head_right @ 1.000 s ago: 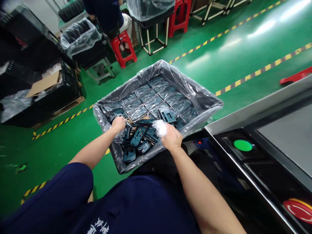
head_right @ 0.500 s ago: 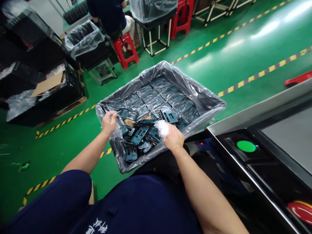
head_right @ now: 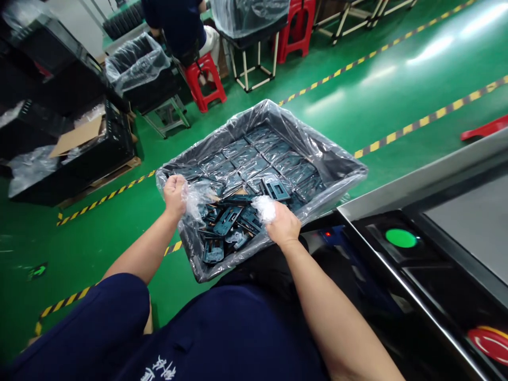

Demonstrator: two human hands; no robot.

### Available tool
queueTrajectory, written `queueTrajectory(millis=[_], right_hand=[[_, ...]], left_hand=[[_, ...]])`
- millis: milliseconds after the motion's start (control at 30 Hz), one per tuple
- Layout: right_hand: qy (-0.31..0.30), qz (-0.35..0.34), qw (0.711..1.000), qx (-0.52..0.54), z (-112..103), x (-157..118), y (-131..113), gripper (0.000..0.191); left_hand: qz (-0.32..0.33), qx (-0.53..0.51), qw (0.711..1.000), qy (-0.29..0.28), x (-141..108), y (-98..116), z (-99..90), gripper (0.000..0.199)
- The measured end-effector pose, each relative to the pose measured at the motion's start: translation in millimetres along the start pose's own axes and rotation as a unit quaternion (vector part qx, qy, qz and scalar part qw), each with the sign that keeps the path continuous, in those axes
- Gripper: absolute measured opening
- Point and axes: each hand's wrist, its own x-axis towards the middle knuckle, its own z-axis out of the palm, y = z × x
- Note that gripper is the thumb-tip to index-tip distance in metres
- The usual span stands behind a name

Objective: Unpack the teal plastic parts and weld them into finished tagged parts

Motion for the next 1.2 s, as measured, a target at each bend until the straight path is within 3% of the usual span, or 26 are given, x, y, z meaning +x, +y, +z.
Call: queueTrajectory(millis=[100,167,300,367,467,633,767,867,1200], right_hand=[[-0.001,0.001,1.0,0.003,-1,0,-1,0.04],[-0.002,0.0,1.0,0.007,-1,0,-1,0.041],[-0.009,-0.001,1.0,0.008,-3,0,-1,0.042],[-0.014,-0.001,1.0,0.013,-4,0,-2,0.043],[-0.016,-0.004,1.0,0.015,-5,0,-2,0.043],[-0.015,-0.013,1.0,0.018,-4,1,-2,0.04],[-0.014,-0.008,1.0,0.012,-2,1,0,0.041],[-0.018,-0.013,1.0,0.009,0,2,1,0.039],[-0.016,-0.003,1.0,0.017,-4,1,-2,0.037]], left_hand=[[0.013,0.034,0.999,0.0,7,11,10.0,0.037],[0.054,0.129,0.987,-0.079,10,19,23.2,0.032],[0.149,0.305,0.889,-0.308,13,24,65.0,0.006],[0.178,0.315,0.854,-0.374,12,21,87.8,0.015],[0.182,0.307,0.831,-0.426,10,15,118.0,0.025],[0.154,0.333,0.81,-0.458,10,10,156.3,0.034],[0.136,0.356,0.801,-0.462,14,7,175.0,0.045],[0.133,0.366,0.794,-0.467,18,3,179.9,0.051],[0.14,0.367,0.8,-0.453,12,-1,176.2,0.037]])
